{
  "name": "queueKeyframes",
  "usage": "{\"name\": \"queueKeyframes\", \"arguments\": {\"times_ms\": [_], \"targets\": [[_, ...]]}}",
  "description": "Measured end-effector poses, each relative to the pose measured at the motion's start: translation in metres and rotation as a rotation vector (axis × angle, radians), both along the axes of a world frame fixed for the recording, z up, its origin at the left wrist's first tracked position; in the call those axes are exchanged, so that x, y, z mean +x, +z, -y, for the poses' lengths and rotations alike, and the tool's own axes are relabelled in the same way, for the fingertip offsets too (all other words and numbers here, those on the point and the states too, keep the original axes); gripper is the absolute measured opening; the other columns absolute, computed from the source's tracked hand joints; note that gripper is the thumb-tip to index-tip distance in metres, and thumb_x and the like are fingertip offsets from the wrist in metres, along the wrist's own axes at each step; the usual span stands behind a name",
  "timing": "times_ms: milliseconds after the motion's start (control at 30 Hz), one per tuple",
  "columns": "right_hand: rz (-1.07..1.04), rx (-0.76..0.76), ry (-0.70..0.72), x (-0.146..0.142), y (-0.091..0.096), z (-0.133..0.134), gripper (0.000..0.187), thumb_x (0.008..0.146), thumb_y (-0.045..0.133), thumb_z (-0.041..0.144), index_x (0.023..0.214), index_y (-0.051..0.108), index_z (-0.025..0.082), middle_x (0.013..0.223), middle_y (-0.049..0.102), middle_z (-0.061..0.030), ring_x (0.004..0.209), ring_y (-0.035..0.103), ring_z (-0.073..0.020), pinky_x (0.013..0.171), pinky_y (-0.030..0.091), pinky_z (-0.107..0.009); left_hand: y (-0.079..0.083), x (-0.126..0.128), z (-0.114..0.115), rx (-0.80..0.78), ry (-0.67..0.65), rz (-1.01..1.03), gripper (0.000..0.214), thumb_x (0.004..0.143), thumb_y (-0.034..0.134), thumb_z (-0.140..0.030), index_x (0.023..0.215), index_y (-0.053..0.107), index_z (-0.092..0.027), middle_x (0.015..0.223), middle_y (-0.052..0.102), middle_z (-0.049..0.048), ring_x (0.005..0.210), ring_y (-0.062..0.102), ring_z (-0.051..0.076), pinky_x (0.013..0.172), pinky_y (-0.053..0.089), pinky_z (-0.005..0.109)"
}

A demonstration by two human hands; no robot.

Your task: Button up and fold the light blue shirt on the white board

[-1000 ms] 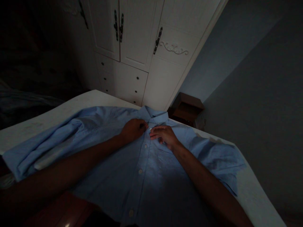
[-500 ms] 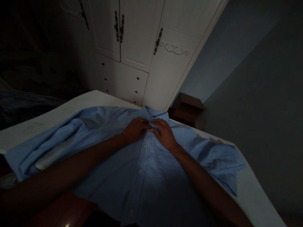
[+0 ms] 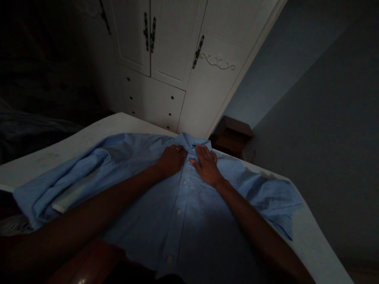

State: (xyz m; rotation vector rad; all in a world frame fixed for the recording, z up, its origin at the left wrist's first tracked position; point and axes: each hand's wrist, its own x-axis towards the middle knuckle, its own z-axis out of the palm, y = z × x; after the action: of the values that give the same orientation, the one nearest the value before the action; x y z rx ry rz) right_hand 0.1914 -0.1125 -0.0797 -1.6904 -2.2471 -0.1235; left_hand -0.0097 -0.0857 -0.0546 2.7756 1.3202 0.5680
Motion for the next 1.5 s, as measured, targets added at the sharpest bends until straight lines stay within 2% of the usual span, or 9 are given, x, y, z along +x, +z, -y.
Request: {"name": "queueKeyframes", "arguments": {"times_ms": [200, 333, 533, 700, 833, 1000, 1133, 1267, 1500], "targets": [[-0.073, 0.076, 0.025, 0.004, -0.001, 0.003, 0.057, 0.099, 0.032, 0.049, 0.147, 0.039, 0.021, 0.141, 0.052, -0.0143, 0.137, 0.038, -0.0307, 0.110, 0.028, -0.052, 0.001, 0.001, -0.009, 0.007, -0.011, -0.035, 0.033, 0.094, 0.043, -0.025, 0.122, 0.059, -0.015, 0.146, 0.048, 0.0124, 0.121, 0.053, 0.026, 0.097, 0.047, 0.040], [-0.089, 0.163, 0.033, 0.005, 0.000, 0.005, 0.048, 0.098, 0.037, 0.042, 0.141, 0.047, 0.022, 0.125, 0.058, -0.0130, 0.124, 0.047, -0.0310, 0.104, 0.032, -0.052, 0.005, -0.002, -0.037, -0.039, -0.169, -0.057, 0.043, 0.092, 0.043, -0.018, 0.134, 0.052, -0.018, 0.153, 0.040, 0.0095, 0.123, 0.056, 0.023, 0.098, 0.048, 0.035], [-0.118, 0.238, 0.108, 0.006, 0.002, 0.006, 0.046, 0.094, 0.036, 0.021, 0.135, 0.056, 0.023, 0.106, 0.062, -0.0114, 0.110, 0.051, -0.0311, 0.095, 0.033, -0.051, 0.018, 0.002, -0.067, -0.148, -0.369, -0.123, 0.046, 0.091, 0.042, -0.013, 0.133, 0.055, -0.026, 0.135, 0.060, 0.0076, 0.121, 0.059, 0.024, 0.097, 0.049, 0.036], [-0.093, 0.269, 0.032, 0.004, 0.004, 0.004, 0.035, 0.095, 0.042, 0.027, 0.118, 0.068, 0.024, 0.096, 0.061, -0.0088, 0.100, 0.051, -0.0284, 0.089, 0.034, -0.049, 0.023, 0.010, -0.064, -0.145, -0.284, -0.195, 0.040, 0.091, 0.047, -0.019, 0.129, 0.060, -0.024, 0.128, 0.058, 0.0152, 0.107, 0.065, 0.028, 0.083, 0.053, 0.036], [-0.089, 0.279, 0.021, 0.000, 0.007, 0.006, 0.026, 0.095, 0.048, 0.031, 0.102, 0.072, 0.024, 0.108, 0.060, -0.0096, 0.109, 0.048, -0.0283, 0.092, 0.034, -0.048, 0.027, 0.012, -0.062, -0.129, -0.219, -0.197, 0.037, 0.091, 0.050, -0.025, 0.126, 0.062, -0.026, 0.127, 0.056, 0.0142, 0.103, 0.066, 0.027, 0.084, 0.052, 0.036], [-0.142, 0.322, 0.045, -0.003, 0.009, 0.005, 0.021, 0.096, 0.047, 0.029, 0.100, 0.066, 0.021, 0.136, 0.054, -0.0110, 0.130, 0.039, -0.0296, 0.103, 0.028, -0.051, 0.034, 0.013, -0.064, -0.080, -0.065, -0.093, 0.032, 0.091, 0.048, -0.031, 0.115, 0.068, -0.023, 0.114, 0.062, 0.0110, 0.102, 0.065, 0.025, 0.085, 0.051, 0.034], [-0.324, 0.359, -0.003, 0.001, 0.008, -0.003, 0.022, 0.097, 0.044, 0.030, 0.102, 0.063, 0.021, 0.125, 0.062, -0.0109, 0.122, 0.049, -0.0266, 0.102, 0.032, -0.046, 0.036, 0.017, -0.064, -0.066, 0.024, -0.041, 0.033, 0.087, 0.052, -0.035, 0.110, 0.070, -0.021, 0.112, 0.066, 0.0118, 0.099, 0.066, 0.027, 0.083, 0.052, 0.035], [-0.472, 0.371, -0.078, 0.005, 0.007, -0.010, 0.025, 0.096, 0.042, 0.030, 0.106, 0.063, 0.020, 0.109, 0.068, -0.0108, 0.108, 0.057, -0.0261, 0.098, 0.036, -0.043, 0.030, 0.019, -0.066, -0.069, -0.025, 0.028, 0.031, 0.085, 0.053, -0.034, 0.104, 0.072, -0.018, 0.106, 0.071, 0.0113, 0.101, 0.065, 0.027, 0.089, 0.050, 0.036], [-0.393, 0.339, -0.054, 0.003, 0.013, -0.015, 0.028, 0.094, 0.043, 0.024, 0.106, 0.068, 0.021, 0.104, 0.069, -0.0092, 0.103, 0.056, -0.0263, 0.093, 0.035, -0.043, 0.012, 0.013, -0.074, -0.204, -0.095, 0.373, 0.033, 0.082, 0.059, -0.034, 0.108, 0.070, -0.017, 0.106, 0.073, 0.0067, 0.094, 0.066, 0.020, 0.088, 0.049, 0.030]]}}
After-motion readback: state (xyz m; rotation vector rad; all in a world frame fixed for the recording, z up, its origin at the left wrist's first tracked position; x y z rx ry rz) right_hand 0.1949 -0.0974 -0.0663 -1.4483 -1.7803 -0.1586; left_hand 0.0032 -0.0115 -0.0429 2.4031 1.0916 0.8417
